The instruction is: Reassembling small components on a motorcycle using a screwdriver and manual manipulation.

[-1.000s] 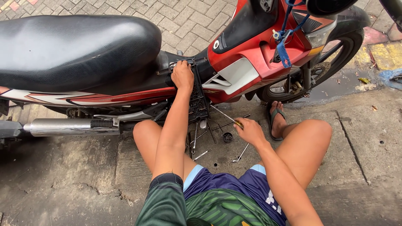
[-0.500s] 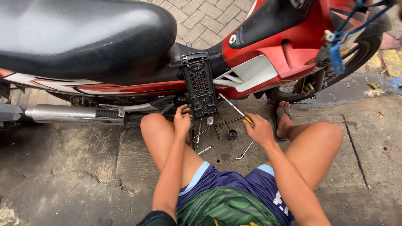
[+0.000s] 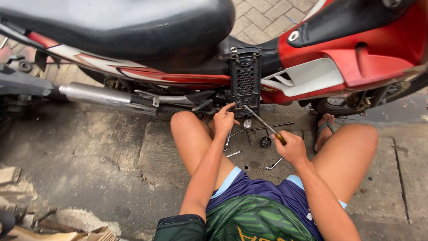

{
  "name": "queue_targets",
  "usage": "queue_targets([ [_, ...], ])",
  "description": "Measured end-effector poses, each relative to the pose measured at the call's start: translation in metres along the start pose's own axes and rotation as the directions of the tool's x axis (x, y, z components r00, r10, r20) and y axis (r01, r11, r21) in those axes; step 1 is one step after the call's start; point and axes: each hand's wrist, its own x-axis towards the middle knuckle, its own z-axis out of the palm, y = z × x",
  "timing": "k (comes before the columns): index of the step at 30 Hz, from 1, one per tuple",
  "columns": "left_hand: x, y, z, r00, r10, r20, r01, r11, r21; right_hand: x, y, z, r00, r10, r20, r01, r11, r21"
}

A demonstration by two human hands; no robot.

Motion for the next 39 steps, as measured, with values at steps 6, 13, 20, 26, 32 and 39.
queue_targets([
  [6,0.002,-0.014,-0.013,0.994,-0.022,-0.108,0.022,1.000,-0.003,0.015,0.004,0.020,0.992,-0.121,0.034,0.123,0.989,-0.086],
  [13,0.018,-0.077,-0.018,0.980,0.050,0.193,-0.038,0.997,-0.062,0.017,-0.002,0.048,0.981,-0.118,0.157,0.133,0.987,-0.087],
  [20,-0.013,-0.044,-0.040,0.724,0.184,0.665,-0.047,0.975,-0.219,0.014,-0.019,0.060,0.881,-0.032,0.472,0.076,0.994,-0.075],
  [26,-0.012,-0.061,-0.031,0.774,0.116,0.622,0.113,0.942,-0.316,0.018,-0.027,0.055,0.698,0.116,0.707,-0.005,0.988,-0.158],
  [32,0.000,-0.067,-0.022,0.902,0.063,0.427,0.146,0.886,-0.440,0.034,-0.041,0.036,0.725,0.205,0.657,-0.132,0.978,-0.159],
  [39,-0.004,-0.042,-0.019,0.940,0.081,0.331,0.092,0.875,-0.476,0.027,-0.017,0.024,0.876,0.286,0.390,-0.445,0.789,0.422],
])
